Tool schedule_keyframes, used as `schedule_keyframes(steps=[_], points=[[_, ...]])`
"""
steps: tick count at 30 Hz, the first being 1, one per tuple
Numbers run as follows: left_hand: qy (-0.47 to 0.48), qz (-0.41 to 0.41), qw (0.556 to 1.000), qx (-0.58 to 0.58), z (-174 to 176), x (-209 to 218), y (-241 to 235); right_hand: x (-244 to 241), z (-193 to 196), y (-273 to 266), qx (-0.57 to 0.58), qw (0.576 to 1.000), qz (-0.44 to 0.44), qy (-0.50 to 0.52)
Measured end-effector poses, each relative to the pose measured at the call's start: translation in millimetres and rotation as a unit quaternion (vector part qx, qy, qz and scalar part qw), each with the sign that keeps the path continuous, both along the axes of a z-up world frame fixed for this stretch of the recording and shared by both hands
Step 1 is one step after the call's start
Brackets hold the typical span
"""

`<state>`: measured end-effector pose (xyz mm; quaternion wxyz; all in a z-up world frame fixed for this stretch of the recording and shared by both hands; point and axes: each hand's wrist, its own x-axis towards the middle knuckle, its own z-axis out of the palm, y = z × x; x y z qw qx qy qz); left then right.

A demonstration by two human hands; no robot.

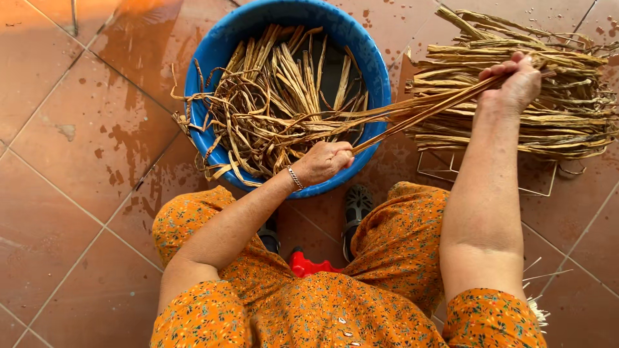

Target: The person sits on a tiled floor and repeatedly pulls apart dried plant strips by hand, separating them into smaller pieces. The separated pieces are placed into a blue basin filled with water, while the remaining unprocessed strips are kept on a wire rack to the right.

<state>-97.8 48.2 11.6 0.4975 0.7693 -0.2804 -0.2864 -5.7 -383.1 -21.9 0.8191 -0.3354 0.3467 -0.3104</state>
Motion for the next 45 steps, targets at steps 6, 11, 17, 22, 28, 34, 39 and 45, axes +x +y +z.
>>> schedule_keyframes(steps=[6, 11, 17, 22, 28, 34, 39, 45], points=[[-0.062, -0.015, 0.998, -0.023, -31.2, 3.3, 20.3, -18.8, -15.9, -47.3, -0.025, 0.999, -0.001, -0.048], [-0.058, -0.01, 0.998, 0.002, -89.8, 3.3, 48.4, -34.2, -29.6, -96.1, -0.04, 0.997, -0.054, -0.039], [-0.214, -0.047, 0.968, 0.121, -156.9, 12.5, 82.9, -55.2, -38.7, -158.8, 0.04, 0.988, -0.037, -0.143], [-0.082, 0.062, 0.99, 0.099, -157.3, 22.1, 81.0, -63.5, -20.5, -148.7, -0.086, 0.971, 0.055, -0.216], [-0.432, 0.3, 0.84, 0.132, -133.8, 29.7, 64.0, -46.6, 30.4, -19.2, -0.228, 0.962, 0.116, -0.099], [-0.202, 0.036, 0.965, 0.161, -180.0, -11.8, 2.8, -24.7, 70.7, 105.4, -0.321, 0.918, 0.163, -0.165], [-0.141, 0.09, 0.954, 0.251, -256.5, -5.3, -27.7, -14.9, 75.0, 146.7, -0.419, 0.861, 0.139, -0.253], [-0.004, 0.081, 0.915, 0.394, -277.5, 6.9, -39.8, -10.1, 65.3, 146.5, -0.417, 0.868, 0.188, -0.192]])
